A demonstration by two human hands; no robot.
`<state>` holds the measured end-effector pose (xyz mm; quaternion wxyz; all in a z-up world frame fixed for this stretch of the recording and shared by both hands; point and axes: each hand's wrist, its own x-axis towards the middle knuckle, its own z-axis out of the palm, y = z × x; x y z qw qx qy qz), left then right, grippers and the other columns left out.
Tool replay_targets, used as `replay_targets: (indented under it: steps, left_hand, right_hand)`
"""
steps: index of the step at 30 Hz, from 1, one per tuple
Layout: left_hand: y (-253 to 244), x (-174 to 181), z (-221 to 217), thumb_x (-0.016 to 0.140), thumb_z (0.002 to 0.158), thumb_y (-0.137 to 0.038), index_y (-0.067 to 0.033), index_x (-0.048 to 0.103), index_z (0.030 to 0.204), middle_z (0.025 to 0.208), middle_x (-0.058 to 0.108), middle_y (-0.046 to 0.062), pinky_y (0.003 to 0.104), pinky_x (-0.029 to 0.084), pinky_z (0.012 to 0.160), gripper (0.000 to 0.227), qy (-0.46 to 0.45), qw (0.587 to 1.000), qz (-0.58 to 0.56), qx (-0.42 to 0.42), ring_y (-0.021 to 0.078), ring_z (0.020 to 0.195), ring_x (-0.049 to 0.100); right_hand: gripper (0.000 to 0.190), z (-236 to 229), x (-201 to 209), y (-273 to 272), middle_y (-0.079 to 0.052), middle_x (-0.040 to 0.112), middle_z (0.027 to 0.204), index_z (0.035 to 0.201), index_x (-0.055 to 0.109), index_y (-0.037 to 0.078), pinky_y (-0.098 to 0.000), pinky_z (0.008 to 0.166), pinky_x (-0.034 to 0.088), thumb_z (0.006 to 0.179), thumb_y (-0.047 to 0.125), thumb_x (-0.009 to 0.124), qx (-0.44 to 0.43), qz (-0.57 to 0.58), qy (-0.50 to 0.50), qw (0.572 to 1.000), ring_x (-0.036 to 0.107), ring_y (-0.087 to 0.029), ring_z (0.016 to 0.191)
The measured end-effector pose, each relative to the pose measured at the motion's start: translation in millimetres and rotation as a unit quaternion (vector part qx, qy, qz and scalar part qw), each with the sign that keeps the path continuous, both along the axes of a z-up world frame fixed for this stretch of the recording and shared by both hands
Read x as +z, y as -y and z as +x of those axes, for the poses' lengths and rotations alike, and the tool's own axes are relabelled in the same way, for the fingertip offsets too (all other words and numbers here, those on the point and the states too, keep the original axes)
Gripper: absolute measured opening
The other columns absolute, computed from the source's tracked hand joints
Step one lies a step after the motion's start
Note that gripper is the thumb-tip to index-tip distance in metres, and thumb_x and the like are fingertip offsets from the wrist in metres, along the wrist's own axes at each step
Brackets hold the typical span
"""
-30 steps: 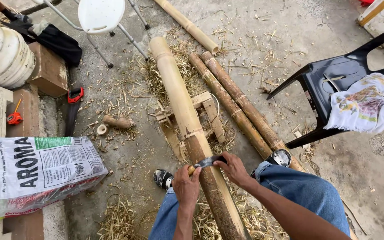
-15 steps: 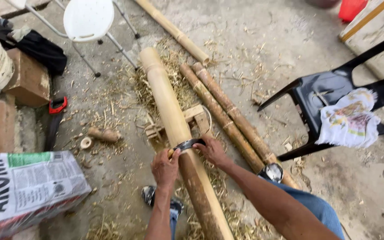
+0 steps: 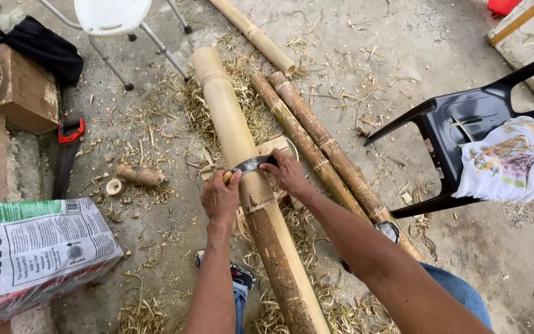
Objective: Shaving the outer layer of a bamboo pole using a drawknife-like blade.
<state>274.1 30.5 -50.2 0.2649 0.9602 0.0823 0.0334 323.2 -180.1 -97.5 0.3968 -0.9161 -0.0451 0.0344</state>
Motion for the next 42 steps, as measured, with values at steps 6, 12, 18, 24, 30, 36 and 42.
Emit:
replay_targets:
  steps: [6,12,18,24,30,36,42]
  left_hand:
    - [-18.5,-29.4,-12.2,0.055,0.102,-0.061,-0.0122,0.065,0.110,0.097,0.065,0.005,0.043,0.046,0.077,0.050,0.098,0.993,0.047,-0.048,0.0246,0.087,0.057]
    - [-2.7,-17.7,7.9,0.049,0.096,-0.071,-0.0147,0.062,0.094,0.086,0.062,0.002,0.044,0.045,0.077,0.058,0.089,0.995,0.036,-0.004,0.0222,0.081,0.055]
    - [0.6,-23.5,-22.8,0.044,0.098,-0.073,-0.0147,0.064,0.095,0.087,0.061,0.003,0.043,0.043,0.075,0.062,0.111,0.992,0.064,-0.005,0.0213,0.082,0.054]
    - [12.5,-6.5,-61.0,0.045,0.096,-0.072,-0.0147,0.065,0.097,0.088,0.062,0.004,0.041,0.043,0.072,0.061,0.069,0.995,0.078,-0.006,0.0222,0.080,0.053]
    - [29.0,22.2,-102.9,0.053,0.097,-0.065,-0.0107,0.067,0.104,0.099,0.067,0.009,0.050,0.046,0.081,0.056,0.054,0.995,0.079,0.002,0.0276,0.094,0.060]
    - [33.2,30.3,-94.7,0.061,0.095,-0.059,-0.0083,0.069,0.110,0.108,0.070,0.013,0.063,0.043,0.094,0.053,0.041,0.996,0.076,0.013,0.0359,0.109,0.060]
    - [33.4,28.1,-98.3,0.057,0.097,-0.060,-0.0080,0.066,0.112,0.111,0.069,0.012,0.056,0.044,0.093,0.055,-0.019,0.999,0.038,0.025,0.0297,0.107,0.062]
  right_hand:
    - [0.037,-20.8,16.7,-2.1,-0.012,0.073,0.090,0.103,0.062,0.009,-0.0396,0.063,0.053,0.099,0.045,0.058,0.041,0.117,-0.029,0.992,0.062,-0.019,0.067]
    - [0.044,3.0,4.6,1.4,-0.011,0.065,0.080,0.094,0.053,0.006,-0.0380,0.057,0.048,0.099,0.049,0.060,0.006,0.011,0.044,0.999,0.054,-0.019,0.064]
    - [0.045,-30.7,4.1,1.0,-0.006,0.067,0.083,0.095,0.056,0.009,-0.0303,0.050,0.049,0.094,0.054,0.057,-0.008,0.054,0.084,0.995,0.055,-0.016,0.063]
    - [0.046,-71.0,-2.4,8.6,-0.007,0.069,0.083,0.093,0.055,0.008,-0.0337,0.051,0.049,0.094,0.054,0.056,-0.030,0.068,0.038,0.997,0.057,-0.018,0.062]
    - [0.051,-106.7,-1.3,18.8,-0.015,0.061,0.076,0.091,0.053,0.003,-0.0448,0.062,0.046,0.095,0.051,0.069,-0.025,0.059,0.058,0.996,0.060,-0.026,0.067]
    - [0.046,-99.8,17.1,23.4,-0.014,0.064,0.079,0.091,0.057,0.002,-0.0456,0.063,0.048,0.092,0.046,0.072,-0.012,0.073,0.021,0.997,0.062,-0.030,0.073]
    - [0.045,-95.1,25.3,28.0,-0.016,0.065,0.082,0.096,0.059,0.002,-0.0464,0.067,0.049,0.094,0.044,0.073,0.013,0.063,0.019,0.998,0.064,-0.029,0.076]
